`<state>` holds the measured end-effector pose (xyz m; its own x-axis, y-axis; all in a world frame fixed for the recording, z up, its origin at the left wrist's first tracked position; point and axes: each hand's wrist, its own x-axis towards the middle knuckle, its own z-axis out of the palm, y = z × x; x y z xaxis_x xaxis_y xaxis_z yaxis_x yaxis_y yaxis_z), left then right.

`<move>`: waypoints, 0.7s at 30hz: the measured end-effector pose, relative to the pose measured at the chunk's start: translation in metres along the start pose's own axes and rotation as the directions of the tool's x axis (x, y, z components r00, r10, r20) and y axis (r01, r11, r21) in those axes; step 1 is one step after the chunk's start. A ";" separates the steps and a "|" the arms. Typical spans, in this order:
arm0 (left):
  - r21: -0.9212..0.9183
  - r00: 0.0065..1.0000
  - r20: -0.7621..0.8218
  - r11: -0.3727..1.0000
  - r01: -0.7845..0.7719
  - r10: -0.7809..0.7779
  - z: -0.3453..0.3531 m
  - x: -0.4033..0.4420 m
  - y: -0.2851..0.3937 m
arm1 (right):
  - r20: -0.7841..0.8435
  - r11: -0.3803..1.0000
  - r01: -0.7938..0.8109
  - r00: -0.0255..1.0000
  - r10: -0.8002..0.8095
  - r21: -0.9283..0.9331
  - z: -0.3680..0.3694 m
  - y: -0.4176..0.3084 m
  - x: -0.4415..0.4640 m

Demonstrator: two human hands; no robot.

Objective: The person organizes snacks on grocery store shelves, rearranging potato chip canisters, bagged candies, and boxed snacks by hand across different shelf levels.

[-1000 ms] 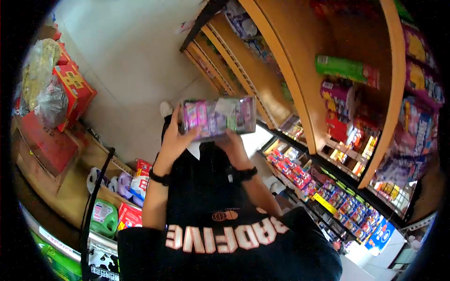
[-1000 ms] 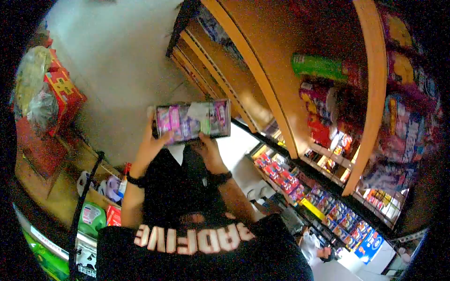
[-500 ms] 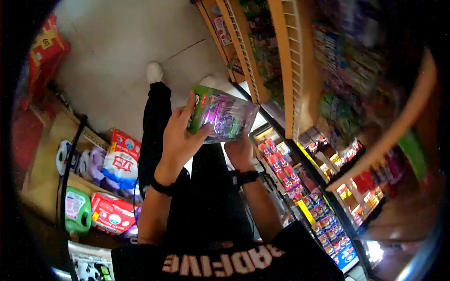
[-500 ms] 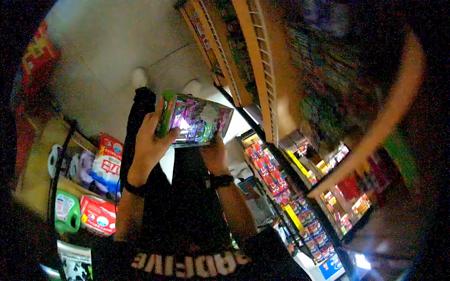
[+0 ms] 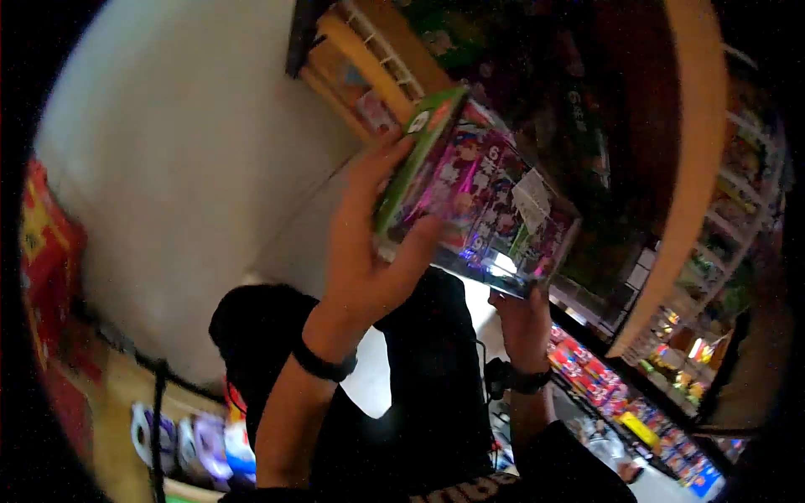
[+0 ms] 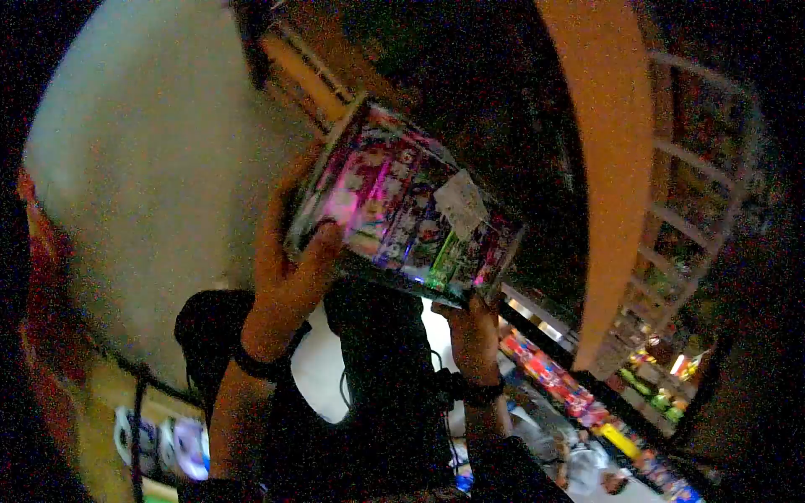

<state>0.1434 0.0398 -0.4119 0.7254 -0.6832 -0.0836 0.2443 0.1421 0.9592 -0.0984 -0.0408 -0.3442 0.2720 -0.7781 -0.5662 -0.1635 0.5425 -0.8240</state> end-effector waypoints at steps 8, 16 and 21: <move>-0.155 0.926 0.171 0.937 -0.313 0.338 -0.006 0.059 -0.063 | -0.096 0.568 0.214 0.879 -0.466 -0.795 -0.022 0.086 0.065; -0.042 0.943 0.151 0.955 -0.293 0.296 -0.006 0.066 -0.057 | -0.112 0.928 0.214 0.960 -0.258 -0.307 0.041 0.053 0.059; 0.116 0.868 0.156 0.864 -0.490 0.472 -0.010 0.066 -0.058 | -0.062 0.924 0.281 0.950 -0.306 -0.258 0.022 0.049 0.054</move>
<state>0.1837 -0.0061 -0.4761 0.6443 -0.6378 0.4221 -0.2194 0.3747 0.9008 -0.0712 -0.0491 -0.4150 0.2496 -0.9249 -0.2866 -0.3188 0.2010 -0.9263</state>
